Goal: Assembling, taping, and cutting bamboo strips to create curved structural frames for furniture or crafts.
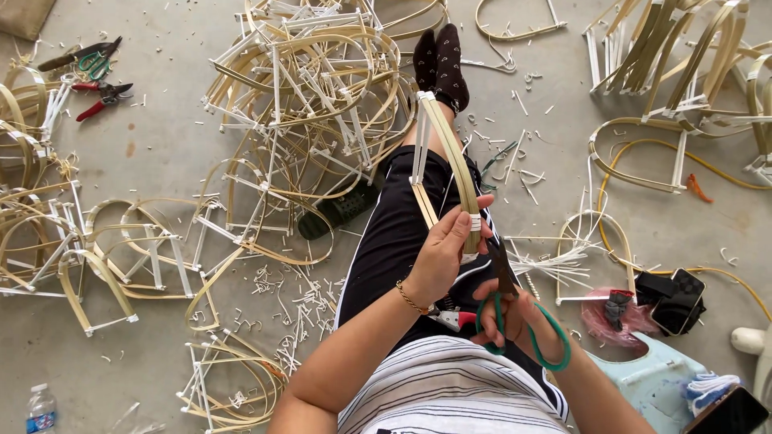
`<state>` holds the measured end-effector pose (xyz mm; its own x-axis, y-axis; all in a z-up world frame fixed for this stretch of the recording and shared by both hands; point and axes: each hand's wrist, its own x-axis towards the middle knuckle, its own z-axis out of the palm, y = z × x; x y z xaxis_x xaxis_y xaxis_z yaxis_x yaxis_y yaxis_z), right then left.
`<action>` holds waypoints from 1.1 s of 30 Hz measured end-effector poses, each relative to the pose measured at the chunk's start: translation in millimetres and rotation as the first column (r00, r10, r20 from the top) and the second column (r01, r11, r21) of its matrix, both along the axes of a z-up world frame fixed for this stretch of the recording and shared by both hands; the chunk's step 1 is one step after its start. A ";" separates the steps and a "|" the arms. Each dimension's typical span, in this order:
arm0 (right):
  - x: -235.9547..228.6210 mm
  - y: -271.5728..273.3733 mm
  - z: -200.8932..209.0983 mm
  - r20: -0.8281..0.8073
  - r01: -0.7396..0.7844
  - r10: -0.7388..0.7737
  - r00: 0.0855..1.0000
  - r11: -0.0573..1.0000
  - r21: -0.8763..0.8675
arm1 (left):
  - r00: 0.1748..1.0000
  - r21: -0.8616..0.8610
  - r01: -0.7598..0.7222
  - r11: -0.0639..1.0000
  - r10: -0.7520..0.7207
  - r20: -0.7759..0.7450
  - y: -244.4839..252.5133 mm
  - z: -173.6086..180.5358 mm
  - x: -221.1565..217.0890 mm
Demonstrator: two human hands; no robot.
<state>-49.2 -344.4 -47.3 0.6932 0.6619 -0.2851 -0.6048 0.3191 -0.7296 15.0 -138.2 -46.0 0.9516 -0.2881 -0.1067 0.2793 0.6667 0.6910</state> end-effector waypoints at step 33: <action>39.1 -28.2 -23.5 0.368 0.387 -0.324 0.872 0.915 -0.113 | 0.977 0.444 0.014 0.896 -0.108 0.185 12.2 0.3 -23.3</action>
<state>-10.1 -372.6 -70.7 0.9463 0.3125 -0.0829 -0.1847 0.3120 -0.9319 -8.3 -126.0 -45.6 0.9482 -0.3146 -0.0449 0.1346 0.2697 0.9535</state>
